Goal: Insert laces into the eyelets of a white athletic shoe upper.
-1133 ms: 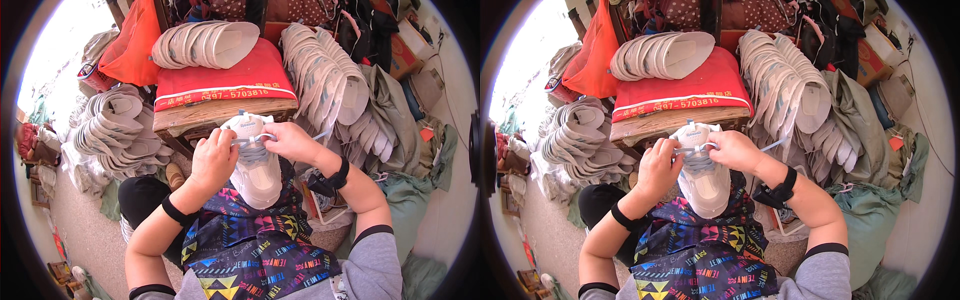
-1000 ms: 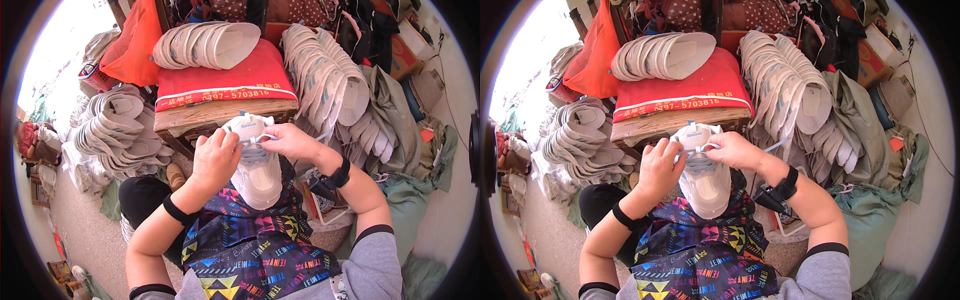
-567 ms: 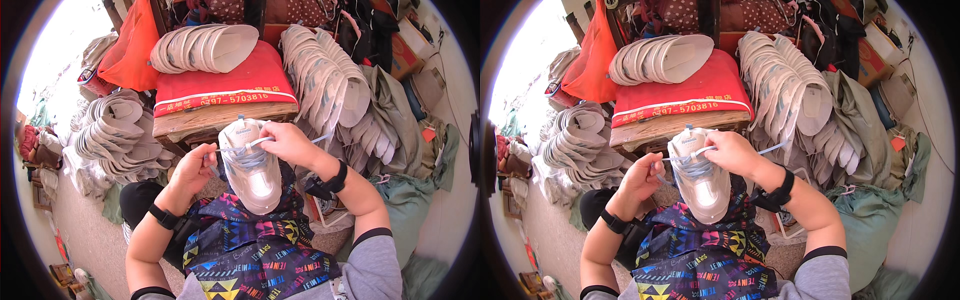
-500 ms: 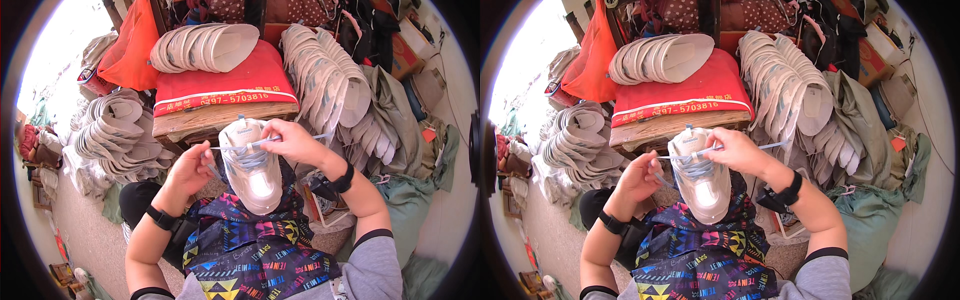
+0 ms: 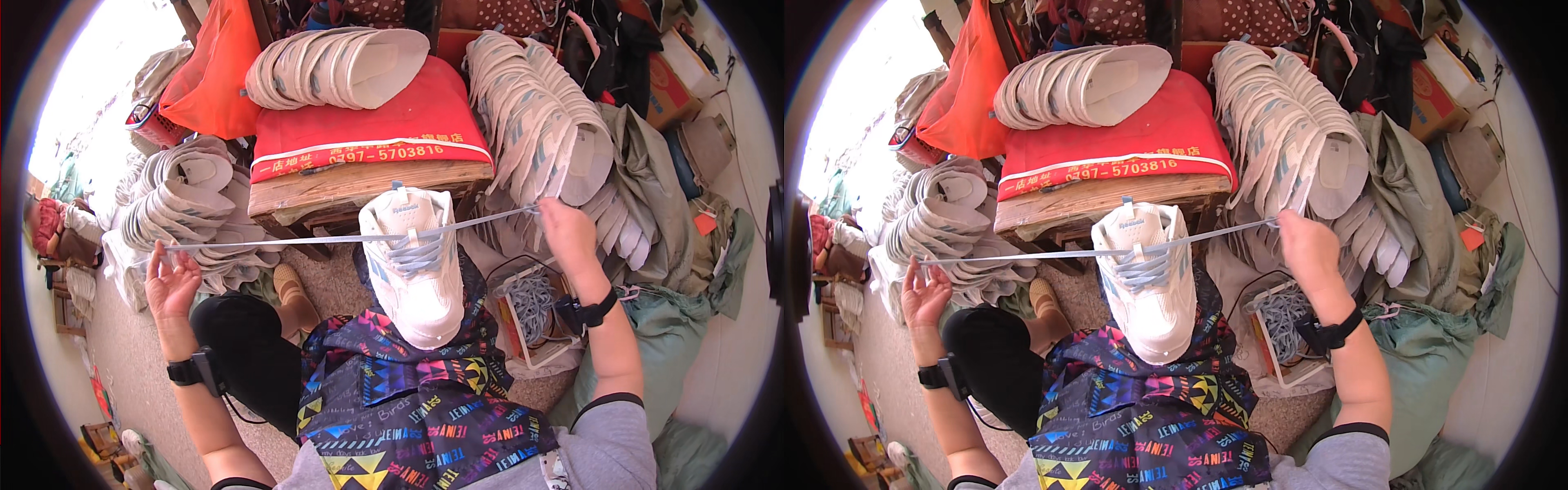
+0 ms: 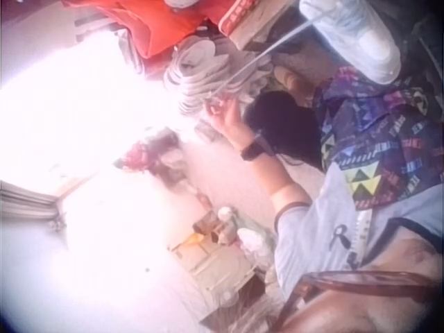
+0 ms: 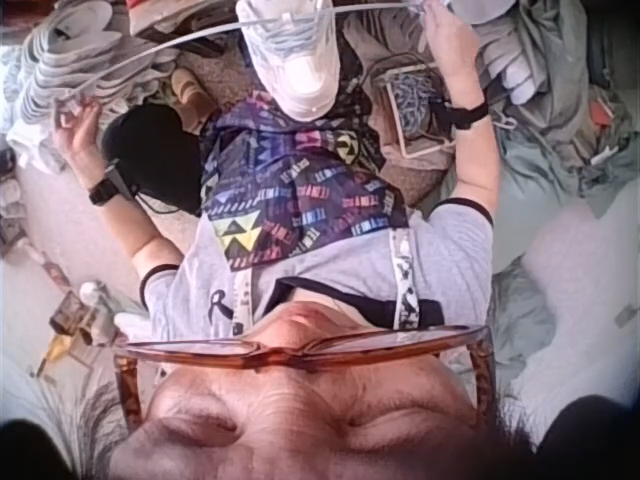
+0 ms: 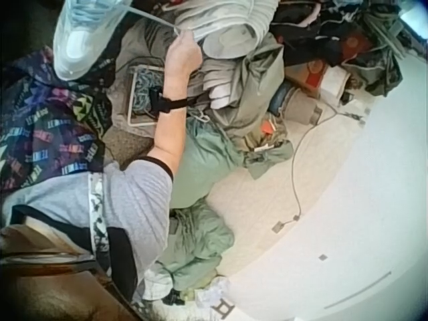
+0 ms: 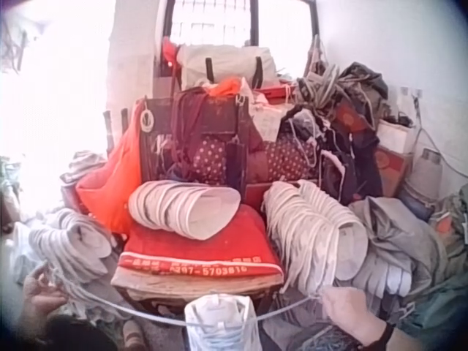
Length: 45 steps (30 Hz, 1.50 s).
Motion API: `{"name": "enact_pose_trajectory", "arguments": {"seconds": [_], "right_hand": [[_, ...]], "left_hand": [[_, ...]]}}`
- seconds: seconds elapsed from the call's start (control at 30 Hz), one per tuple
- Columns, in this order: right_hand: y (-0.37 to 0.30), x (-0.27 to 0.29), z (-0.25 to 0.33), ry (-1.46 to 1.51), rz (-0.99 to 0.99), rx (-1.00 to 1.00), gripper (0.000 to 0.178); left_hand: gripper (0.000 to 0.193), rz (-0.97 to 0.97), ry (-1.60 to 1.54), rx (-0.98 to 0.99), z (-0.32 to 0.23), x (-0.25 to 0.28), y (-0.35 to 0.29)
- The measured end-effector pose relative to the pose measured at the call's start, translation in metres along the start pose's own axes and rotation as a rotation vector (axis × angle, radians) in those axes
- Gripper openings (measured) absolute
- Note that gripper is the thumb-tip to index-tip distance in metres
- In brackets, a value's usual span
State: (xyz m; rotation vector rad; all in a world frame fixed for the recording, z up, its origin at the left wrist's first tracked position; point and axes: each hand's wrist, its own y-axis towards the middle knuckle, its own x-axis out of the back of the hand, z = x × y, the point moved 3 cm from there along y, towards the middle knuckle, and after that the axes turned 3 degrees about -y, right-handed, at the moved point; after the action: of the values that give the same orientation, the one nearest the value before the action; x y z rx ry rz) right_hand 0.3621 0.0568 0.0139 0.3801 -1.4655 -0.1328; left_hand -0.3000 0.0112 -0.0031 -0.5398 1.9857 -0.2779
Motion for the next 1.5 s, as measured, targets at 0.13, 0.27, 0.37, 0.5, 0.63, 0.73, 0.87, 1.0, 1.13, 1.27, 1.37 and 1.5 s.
{"name": "enact_pose_trajectory", "arguments": {"seconds": [0.13,0.27,0.37,0.5,0.63,0.73,0.87,1.0,1.13,1.27,1.37,1.5], "right_hand": [[-0.007,-0.016,-0.056,1.197,0.014,-0.730,0.017],[-0.018,-0.026,-0.121,1.689,-0.420,-0.867,0.018],[-0.051,-0.027,-0.187,1.691,-0.703,-1.024,0.023],[-0.053,-0.015,-0.148,1.404,-0.732,-1.061,0.030],[-0.028,-0.008,-0.034,1.310,-0.117,-0.710,0.031],[-0.008,-0.014,0.042,1.361,0.164,-0.493,0.025],[0.005,-0.040,0.092,1.401,0.310,-0.340,0.013],[0.001,-0.048,0.109,1.273,0.471,-0.283,0.013],[0.005,-0.034,0.112,1.112,0.450,-0.198,0.016],[0.013,-0.035,0.107,1.036,0.416,-0.102,0.018],[0.023,-0.036,0.105,0.990,0.505,-0.120,0.019],[0.032,-0.022,0.110,0.813,0.515,-0.096,0.020]], "left_hand": [[0.020,-0.214,-0.126,-0.137,-0.023,0.021,-0.005],[0.026,-0.022,-0.145,-0.220,-0.072,0.083,0.009],[0.032,-0.223,-0.056,-0.332,-0.024,0.041,0.008],[0.035,-0.071,0.477,-0.351,0.021,-0.003,-0.016],[0.051,0.134,0.774,-0.230,0.133,-0.088,-0.046],[0.018,0.326,0.838,-0.083,0.189,-0.109,-0.046],[0.015,0.411,0.777,-0.027,0.246,-0.115,-0.038],[0.014,0.388,0.877,0.062,0.268,-0.115,-0.051],[0.013,0.406,0.962,0.088,0.272,-0.109,-0.055],[0.014,0.422,1.007,0.070,0.273,-0.111,-0.059],[0.014,0.429,1.011,0.078,0.273,-0.112,-0.058],[0.014,0.393,1.069,0.084,0.270,-0.113,-0.056]]}}
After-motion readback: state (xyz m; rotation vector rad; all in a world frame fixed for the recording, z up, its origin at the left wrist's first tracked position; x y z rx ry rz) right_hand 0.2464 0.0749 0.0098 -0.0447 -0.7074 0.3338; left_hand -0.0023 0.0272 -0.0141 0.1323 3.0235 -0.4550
